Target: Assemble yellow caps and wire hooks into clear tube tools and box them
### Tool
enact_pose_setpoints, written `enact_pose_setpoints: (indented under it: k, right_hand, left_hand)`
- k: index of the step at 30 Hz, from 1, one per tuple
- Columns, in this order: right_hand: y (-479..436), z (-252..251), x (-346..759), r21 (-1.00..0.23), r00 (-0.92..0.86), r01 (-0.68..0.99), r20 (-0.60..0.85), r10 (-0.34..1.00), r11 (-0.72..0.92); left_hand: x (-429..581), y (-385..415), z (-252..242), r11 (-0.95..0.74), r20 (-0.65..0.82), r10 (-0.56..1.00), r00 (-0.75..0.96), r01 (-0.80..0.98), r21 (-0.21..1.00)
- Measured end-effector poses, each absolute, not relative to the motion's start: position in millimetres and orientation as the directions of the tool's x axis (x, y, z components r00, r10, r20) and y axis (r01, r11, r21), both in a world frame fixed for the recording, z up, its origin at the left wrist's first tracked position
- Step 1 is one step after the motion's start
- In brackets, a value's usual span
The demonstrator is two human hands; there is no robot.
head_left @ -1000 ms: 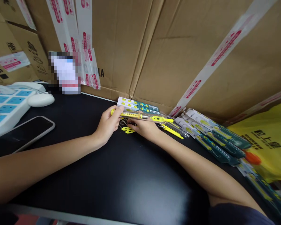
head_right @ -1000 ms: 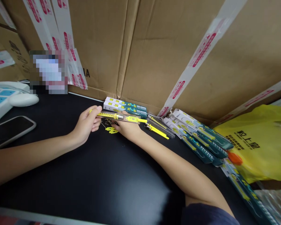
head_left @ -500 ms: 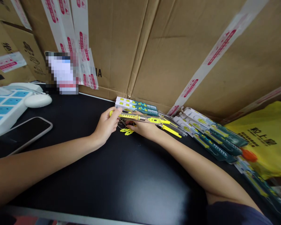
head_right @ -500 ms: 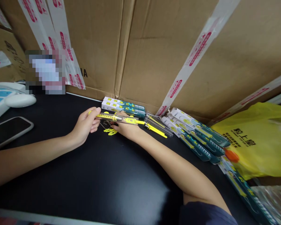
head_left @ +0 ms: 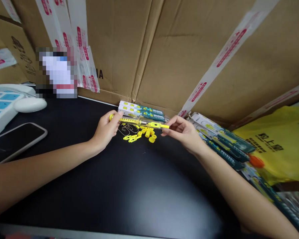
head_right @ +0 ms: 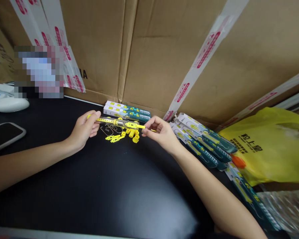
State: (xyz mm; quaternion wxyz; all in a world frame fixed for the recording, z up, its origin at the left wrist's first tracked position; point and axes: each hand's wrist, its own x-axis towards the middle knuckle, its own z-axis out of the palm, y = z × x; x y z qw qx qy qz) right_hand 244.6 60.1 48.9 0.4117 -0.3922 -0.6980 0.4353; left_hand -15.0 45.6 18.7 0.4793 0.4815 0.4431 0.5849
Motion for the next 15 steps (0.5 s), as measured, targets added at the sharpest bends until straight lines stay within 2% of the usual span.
enact_pose_setpoints:
  k: [15]
  right_hand:
    - [53.2,59.8,240.9,-0.905,-0.344,0.218,0.28,0.896,0.366]
  left_hand:
    - [-15.9,50.6,13.9,-0.123,0.114,0.989,-0.094,-0.095,0.988]
